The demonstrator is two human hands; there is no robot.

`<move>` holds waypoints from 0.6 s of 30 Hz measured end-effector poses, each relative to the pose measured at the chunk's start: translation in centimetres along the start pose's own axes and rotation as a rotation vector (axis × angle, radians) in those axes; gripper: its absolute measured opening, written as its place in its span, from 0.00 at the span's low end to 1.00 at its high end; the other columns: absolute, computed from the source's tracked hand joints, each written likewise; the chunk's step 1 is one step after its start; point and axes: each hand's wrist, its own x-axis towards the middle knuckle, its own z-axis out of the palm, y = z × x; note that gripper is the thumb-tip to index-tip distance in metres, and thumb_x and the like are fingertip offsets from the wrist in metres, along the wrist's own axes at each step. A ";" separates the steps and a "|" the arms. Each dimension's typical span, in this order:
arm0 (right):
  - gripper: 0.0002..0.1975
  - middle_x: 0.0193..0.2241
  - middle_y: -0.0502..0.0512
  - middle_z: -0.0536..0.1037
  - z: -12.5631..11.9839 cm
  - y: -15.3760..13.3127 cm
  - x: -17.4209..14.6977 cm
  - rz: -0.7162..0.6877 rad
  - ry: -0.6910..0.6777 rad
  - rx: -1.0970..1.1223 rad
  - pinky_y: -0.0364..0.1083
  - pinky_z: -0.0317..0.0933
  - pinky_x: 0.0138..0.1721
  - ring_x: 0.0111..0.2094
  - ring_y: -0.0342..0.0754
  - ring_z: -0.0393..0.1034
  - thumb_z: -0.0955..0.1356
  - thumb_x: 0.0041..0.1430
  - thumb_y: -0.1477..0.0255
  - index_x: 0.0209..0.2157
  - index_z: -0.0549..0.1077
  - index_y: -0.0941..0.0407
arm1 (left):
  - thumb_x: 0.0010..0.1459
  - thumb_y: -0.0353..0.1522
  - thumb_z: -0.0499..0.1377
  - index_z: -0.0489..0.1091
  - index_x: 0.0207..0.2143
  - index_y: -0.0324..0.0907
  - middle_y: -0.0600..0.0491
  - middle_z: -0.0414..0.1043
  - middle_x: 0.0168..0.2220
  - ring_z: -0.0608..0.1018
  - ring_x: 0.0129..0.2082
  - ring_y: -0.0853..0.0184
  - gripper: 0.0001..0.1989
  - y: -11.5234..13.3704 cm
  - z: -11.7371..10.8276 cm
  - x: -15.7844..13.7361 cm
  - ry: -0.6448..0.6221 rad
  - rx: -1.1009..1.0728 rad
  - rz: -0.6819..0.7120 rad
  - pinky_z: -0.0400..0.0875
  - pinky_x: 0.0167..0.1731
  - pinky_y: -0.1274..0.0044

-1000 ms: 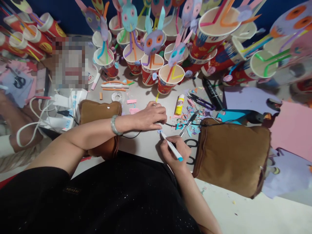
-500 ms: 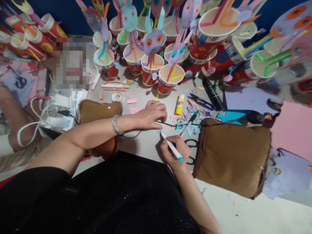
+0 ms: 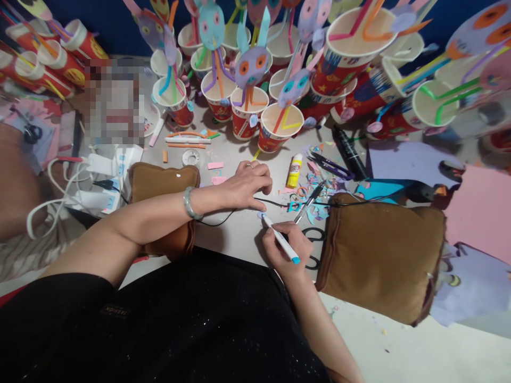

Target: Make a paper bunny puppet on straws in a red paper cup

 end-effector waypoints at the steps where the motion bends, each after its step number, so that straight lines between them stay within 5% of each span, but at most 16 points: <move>1: 0.03 0.25 0.49 0.79 0.0 0.0 0.0 -0.001 0.000 -0.001 0.43 0.65 0.22 0.21 0.45 0.73 0.70 0.57 0.74 0.32 0.70 0.54 | 0.51 0.37 0.69 0.72 0.35 0.41 0.48 0.67 0.47 0.66 0.52 0.54 0.13 0.0 0.0 0.0 -0.004 0.001 -0.003 0.52 0.53 0.64; 18: 0.04 0.24 0.48 0.78 0.0 0.0 0.0 -0.008 0.013 0.011 0.42 0.66 0.22 0.22 0.44 0.73 0.70 0.58 0.75 0.33 0.70 0.53 | 0.51 0.37 0.69 0.71 0.34 0.42 0.48 0.67 0.47 0.67 0.52 0.54 0.12 0.1 -0.1 0.0 -0.002 0.027 0.001 0.52 0.52 0.65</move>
